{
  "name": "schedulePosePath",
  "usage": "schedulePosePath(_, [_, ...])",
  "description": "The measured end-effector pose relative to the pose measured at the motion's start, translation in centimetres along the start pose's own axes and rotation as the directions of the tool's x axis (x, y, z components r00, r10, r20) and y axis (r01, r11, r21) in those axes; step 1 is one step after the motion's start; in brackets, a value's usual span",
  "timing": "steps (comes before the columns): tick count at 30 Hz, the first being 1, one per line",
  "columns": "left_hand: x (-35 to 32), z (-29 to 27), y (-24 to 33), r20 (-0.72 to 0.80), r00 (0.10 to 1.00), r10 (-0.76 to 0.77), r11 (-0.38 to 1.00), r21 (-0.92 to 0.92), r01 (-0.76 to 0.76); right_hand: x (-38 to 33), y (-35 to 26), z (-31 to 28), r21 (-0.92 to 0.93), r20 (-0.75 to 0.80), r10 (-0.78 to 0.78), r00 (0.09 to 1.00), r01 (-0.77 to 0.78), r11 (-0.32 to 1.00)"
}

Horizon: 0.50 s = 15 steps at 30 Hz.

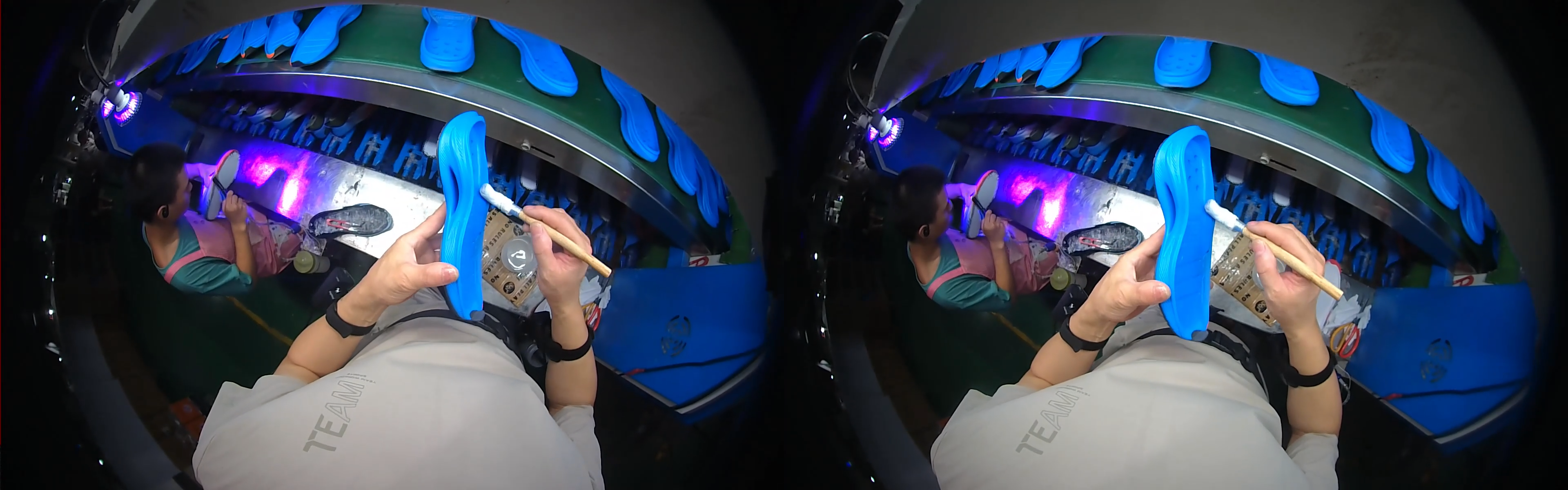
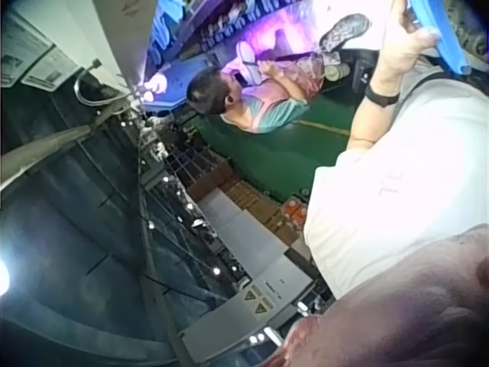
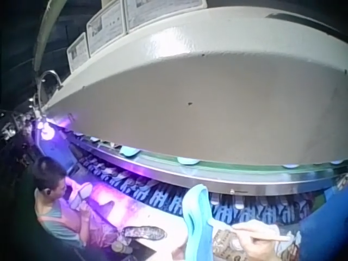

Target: The recorder uses a brush to apply a white adhesive or treatment liquid to blue shoe insoles/midsoles in a factory setting.

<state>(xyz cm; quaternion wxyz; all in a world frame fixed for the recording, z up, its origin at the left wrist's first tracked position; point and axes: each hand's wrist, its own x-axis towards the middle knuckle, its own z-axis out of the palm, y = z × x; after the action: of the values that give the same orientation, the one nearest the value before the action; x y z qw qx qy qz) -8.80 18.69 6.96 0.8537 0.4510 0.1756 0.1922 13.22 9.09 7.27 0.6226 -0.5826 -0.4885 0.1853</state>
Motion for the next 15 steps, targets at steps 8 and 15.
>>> schedulePosePath(8, [-0.2,0.0,0.5,0.025,1.0,-0.013,0.999,-0.047,0.014,-2.1,-1.4,-0.3,-0.09,0.055,0.043,0.998,-0.038,0.995])
schedulePosePath(15, [-0.2,-0.5,0.9,0.021,0.999,0.032,0.999,-0.04,-0.031,-3.5,-2.7,-0.5,-0.031,0.105,0.108,0.989,-0.105,0.994])
